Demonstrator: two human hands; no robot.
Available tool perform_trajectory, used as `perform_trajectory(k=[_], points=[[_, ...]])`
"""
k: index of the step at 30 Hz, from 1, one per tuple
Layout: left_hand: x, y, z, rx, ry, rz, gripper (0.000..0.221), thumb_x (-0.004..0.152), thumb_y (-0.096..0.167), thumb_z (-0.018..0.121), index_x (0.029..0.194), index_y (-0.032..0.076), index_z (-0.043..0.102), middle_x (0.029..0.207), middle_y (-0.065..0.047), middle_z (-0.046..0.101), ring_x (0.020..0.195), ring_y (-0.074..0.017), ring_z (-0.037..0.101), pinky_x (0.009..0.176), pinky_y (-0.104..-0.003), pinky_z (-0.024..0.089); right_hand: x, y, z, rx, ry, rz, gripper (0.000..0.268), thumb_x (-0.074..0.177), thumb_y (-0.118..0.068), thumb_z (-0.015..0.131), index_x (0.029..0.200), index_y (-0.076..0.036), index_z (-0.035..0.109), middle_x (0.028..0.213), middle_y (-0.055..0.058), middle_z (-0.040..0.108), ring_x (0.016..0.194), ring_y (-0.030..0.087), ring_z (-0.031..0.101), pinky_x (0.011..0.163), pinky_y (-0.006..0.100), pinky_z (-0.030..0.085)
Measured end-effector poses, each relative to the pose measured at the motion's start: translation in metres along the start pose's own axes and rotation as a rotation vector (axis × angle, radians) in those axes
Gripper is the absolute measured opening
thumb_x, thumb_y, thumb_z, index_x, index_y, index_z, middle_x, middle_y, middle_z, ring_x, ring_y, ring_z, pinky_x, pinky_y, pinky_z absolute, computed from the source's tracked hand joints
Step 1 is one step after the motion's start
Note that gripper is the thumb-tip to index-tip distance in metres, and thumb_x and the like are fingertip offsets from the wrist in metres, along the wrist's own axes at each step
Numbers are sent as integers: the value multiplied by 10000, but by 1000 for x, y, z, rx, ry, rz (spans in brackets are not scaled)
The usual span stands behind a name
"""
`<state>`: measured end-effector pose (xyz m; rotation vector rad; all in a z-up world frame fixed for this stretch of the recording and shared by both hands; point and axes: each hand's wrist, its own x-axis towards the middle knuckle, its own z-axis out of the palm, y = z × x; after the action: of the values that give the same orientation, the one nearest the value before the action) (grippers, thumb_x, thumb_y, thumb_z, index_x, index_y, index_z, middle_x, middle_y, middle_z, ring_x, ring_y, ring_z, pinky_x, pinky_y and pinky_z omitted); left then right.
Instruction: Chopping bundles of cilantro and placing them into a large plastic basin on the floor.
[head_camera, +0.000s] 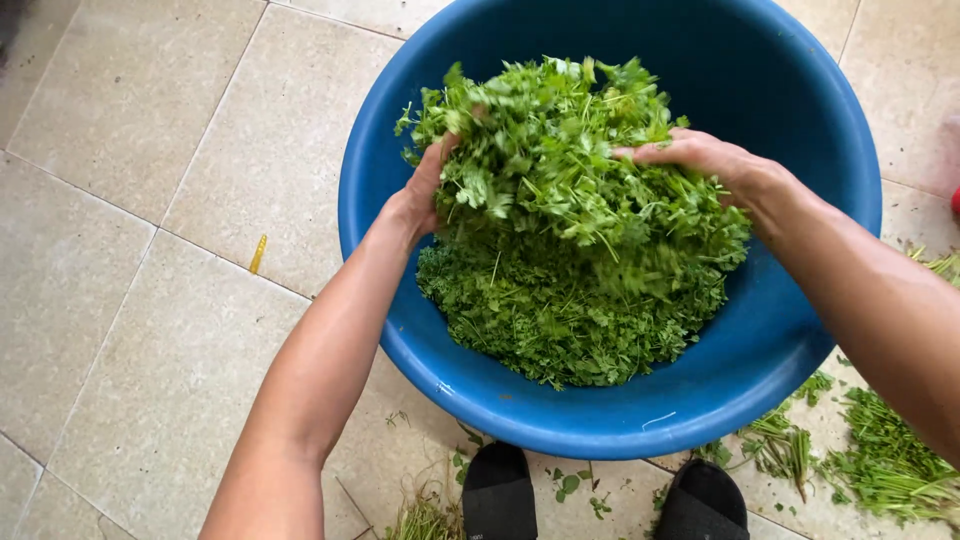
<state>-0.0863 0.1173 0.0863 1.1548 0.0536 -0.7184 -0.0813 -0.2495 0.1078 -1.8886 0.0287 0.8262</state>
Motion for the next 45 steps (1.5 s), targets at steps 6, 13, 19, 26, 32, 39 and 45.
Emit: perform_trajectory(k=[6,13,19,26,32,39,45], points=[[-19,21,77,149,-29,45,1071,738,725,575,1613,326,103,1628,-48,266,1447,-265,407,1151,-537,415,-12,-27,50,154,-34,-25,406,802,-286,762,1176,-133,732,1060,87,741,854,196,661,757,462,577],[-42,47,65,35,-123,185,1063,836,774,573,1644,175,231,1609,-152,446,1440,-290,506,1175,-510,466,-1,-19,0,203,13,12,291,945,-233,675,1153,-38,736,964,91,746,794,175,676,674,361,563],[-46,39,43,37,-70,120,1158,769,835,560,1629,175,154,1666,-164,341,1539,-344,390,1235,-592,384,-19,-24,-13,20,119,158,837,987,-623,497,1476,56,464,1433,256,537,1190,254,496,973,489,427],[-15,-29,55,527,261,-228,1216,599,897,487,1623,294,230,1684,-76,156,1548,-314,104,1184,-669,82,19,34,29,-267,0,212,1171,776,-916,474,1715,-280,182,1722,196,-154,1567,366,-129,1150,675,29],[-14,-31,64,405,79,-52,812,697,513,810,1371,109,610,1381,-111,627,1251,-283,584,1062,-500,478,2,11,57,-166,-102,-108,1533,633,-527,921,1603,-81,-178,1609,266,231,1483,353,282,1202,444,274],[-60,6,18,240,77,-198,385,799,298,755,1115,79,743,1088,-43,768,1018,-165,707,910,-380,576,-54,-15,-1,-373,1,-24,898,684,-203,914,1454,-47,481,1336,124,624,1227,232,591,1066,410,457],[-57,8,13,5,-82,-20,434,915,354,680,1229,54,674,1096,-99,727,983,-218,685,918,-442,543,-42,7,-15,78,-73,-97,642,754,-143,765,1353,-1,582,1161,150,722,1012,235,689,915,411,556]])
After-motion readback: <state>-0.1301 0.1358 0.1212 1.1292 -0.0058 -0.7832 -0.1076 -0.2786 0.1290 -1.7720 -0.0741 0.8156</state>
